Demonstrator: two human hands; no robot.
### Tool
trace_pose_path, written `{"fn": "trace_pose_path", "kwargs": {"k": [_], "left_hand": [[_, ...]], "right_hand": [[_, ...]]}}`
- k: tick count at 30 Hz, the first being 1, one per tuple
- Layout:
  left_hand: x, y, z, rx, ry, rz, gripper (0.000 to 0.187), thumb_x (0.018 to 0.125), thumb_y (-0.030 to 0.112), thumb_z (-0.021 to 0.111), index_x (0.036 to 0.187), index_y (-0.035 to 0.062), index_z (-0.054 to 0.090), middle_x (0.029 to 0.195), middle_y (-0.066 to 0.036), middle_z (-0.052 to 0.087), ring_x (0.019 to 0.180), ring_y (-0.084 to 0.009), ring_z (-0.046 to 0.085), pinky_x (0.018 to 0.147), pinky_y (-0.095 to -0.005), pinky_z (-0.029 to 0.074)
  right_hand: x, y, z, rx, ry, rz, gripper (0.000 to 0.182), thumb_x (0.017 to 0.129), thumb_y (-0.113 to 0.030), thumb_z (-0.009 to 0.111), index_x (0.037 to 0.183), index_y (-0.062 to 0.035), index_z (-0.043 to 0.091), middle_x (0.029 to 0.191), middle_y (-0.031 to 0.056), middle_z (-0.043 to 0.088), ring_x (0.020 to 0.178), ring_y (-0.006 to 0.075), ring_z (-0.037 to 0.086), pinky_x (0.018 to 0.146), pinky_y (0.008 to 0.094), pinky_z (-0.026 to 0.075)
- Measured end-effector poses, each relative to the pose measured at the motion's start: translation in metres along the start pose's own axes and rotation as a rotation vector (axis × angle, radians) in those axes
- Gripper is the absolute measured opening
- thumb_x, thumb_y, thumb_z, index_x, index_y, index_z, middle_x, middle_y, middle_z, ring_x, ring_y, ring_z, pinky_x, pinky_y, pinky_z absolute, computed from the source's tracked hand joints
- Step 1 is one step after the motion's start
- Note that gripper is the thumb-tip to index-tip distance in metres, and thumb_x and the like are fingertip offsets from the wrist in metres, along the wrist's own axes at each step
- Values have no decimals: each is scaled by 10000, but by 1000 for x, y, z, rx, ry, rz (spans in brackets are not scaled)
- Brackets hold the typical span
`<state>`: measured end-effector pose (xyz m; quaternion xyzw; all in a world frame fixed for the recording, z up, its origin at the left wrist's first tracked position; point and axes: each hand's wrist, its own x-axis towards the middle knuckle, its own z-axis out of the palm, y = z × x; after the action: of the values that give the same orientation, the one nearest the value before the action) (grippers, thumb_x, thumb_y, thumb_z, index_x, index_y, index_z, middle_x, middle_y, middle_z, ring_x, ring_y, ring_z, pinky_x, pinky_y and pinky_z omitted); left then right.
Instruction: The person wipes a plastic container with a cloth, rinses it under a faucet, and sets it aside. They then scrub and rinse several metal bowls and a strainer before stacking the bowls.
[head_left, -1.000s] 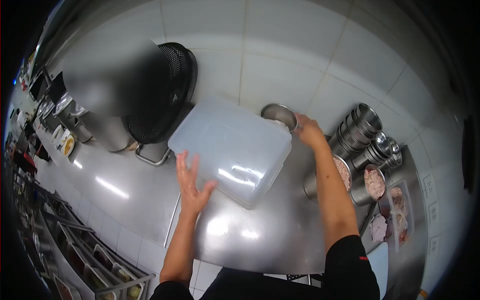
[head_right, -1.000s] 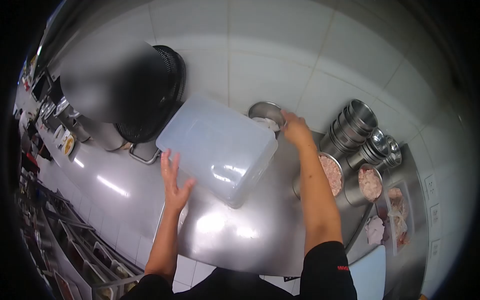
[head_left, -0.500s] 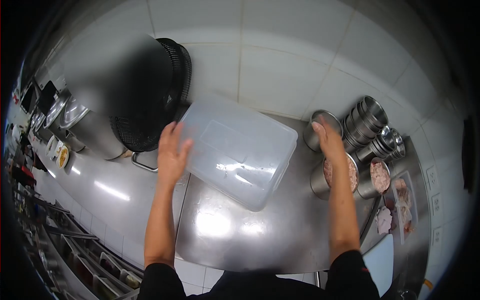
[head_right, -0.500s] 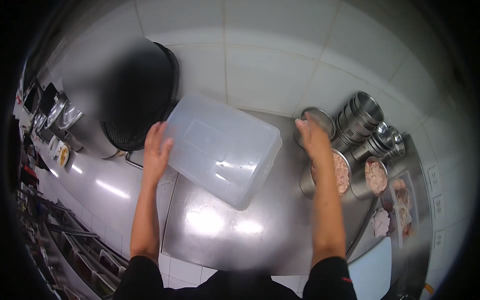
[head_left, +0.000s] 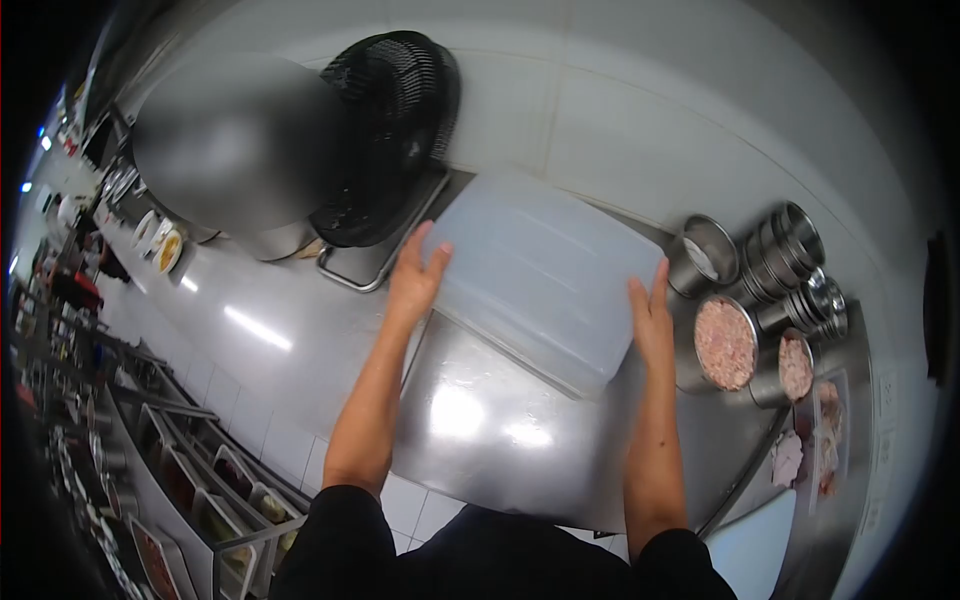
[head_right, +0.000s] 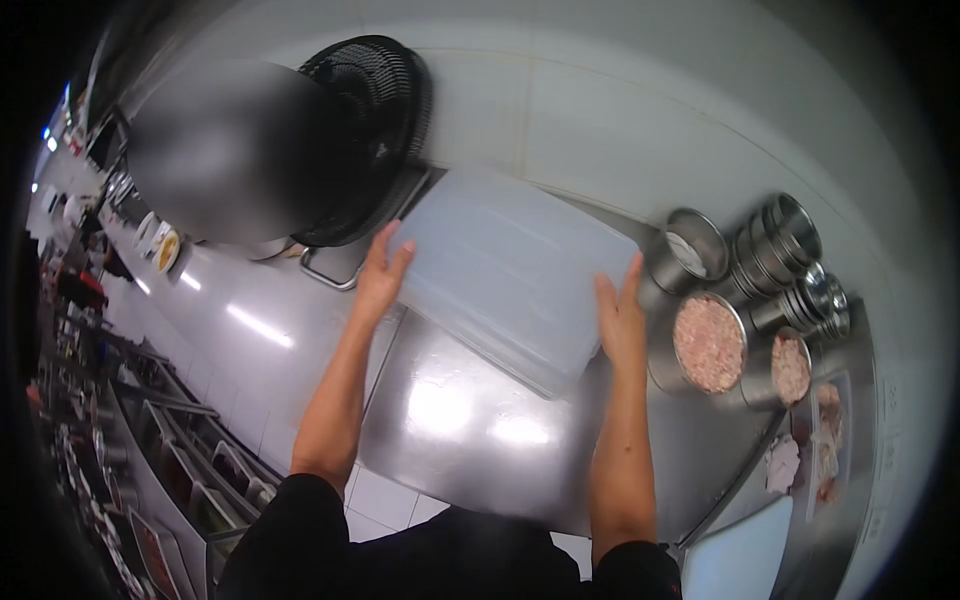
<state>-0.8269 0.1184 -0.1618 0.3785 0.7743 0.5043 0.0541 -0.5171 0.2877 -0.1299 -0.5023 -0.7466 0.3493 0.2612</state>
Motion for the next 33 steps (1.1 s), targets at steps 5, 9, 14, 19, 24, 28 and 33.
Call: {"fn": "trace_pose_path", "kwargs": {"k": [5, 9, 14, 19, 24, 28, 33], "left_hand": [[-1, 15, 12, 119, -20, -100, 668, 910, 476, 577, 1411, 56, 437, 1362, -246, 499, 1281, -371, 466, 1082, -395, 344], [19, 24, 47, 116, 78, -163, 700, 911, 502, 564, 1436, 68, 400, 1390, -270, 449, 1299, -401, 424, 1078, -445, 343], [27, 20, 86, 100, 286, -160, 730, 922, 539, 533, 1464, 86, 349, 1418, -269, 402, 1318, -418, 384, 1070, -475, 345], [33, 24, 95, 30, 149, -112, 687, 928, 502, 537, 1488, 157, 338, 1439, -231, 401, 1333, -372, 396, 1064, -479, 350], [38, -10, 59, -275, -27, -50, 667, 954, 454, 547, 1475, 85, 355, 1422, -225, 460, 1316, -301, 453, 1078, -377, 347], [-1, -49, 7, -275, -5, -69, 537, 937, 364, 603, 1391, 97, 500, 1321, -200, 564, 1210, -268, 552, 1024, -339, 400], [-54, -106, -57, 3, 225, -128, 392, 967, 294, 556, 1298, 85, 578, 1289, -150, 584, 1167, -273, 568, 965, -350, 449]], "right_hand": [[69, 62, 14, -37, 13, -162, 736, 971, -496, 412, 1539, -102, 161, 1368, 273, 502, 1246, 416, 511, 1048, 404, 373], [106, 2, -3, -338, -96, 69, 719, 966, -503, 433, 1507, -61, 262, 1476, 265, 369, 1335, 401, 408, 1100, 387, 318], [46, -24, 3, -629, 27, -502, 641, 943, -417, 534, 1477, -113, 350, 1509, 208, 333, 1376, 394, 331, 1088, 515, 302], [47, 3, 20, -788, -4, -700, 609, 914, -359, 601, 1452, -158, 397, 1531, 170, 305, 1400, 397, 276, 1100, 583, 249], [58, 11, 8, -745, -110, -720, 639, 900, -345, 621, 1457, -140, 384, 1528, 189, 295, 1419, 398, 242, 1119, 579, 225], [30, 3, -4, -538, 70, -624, 652, 902, -281, 627, 1473, -123, 356, 1532, 222, 276, 1415, 418, 244, 1128, 540, 238], [-51, 40, -12, -351, -18, -529, 684, 887, -201, 651, 1485, -98, 335, 1539, 239, 256, 1420, 411, 252, 1138, 460, 262]]}}
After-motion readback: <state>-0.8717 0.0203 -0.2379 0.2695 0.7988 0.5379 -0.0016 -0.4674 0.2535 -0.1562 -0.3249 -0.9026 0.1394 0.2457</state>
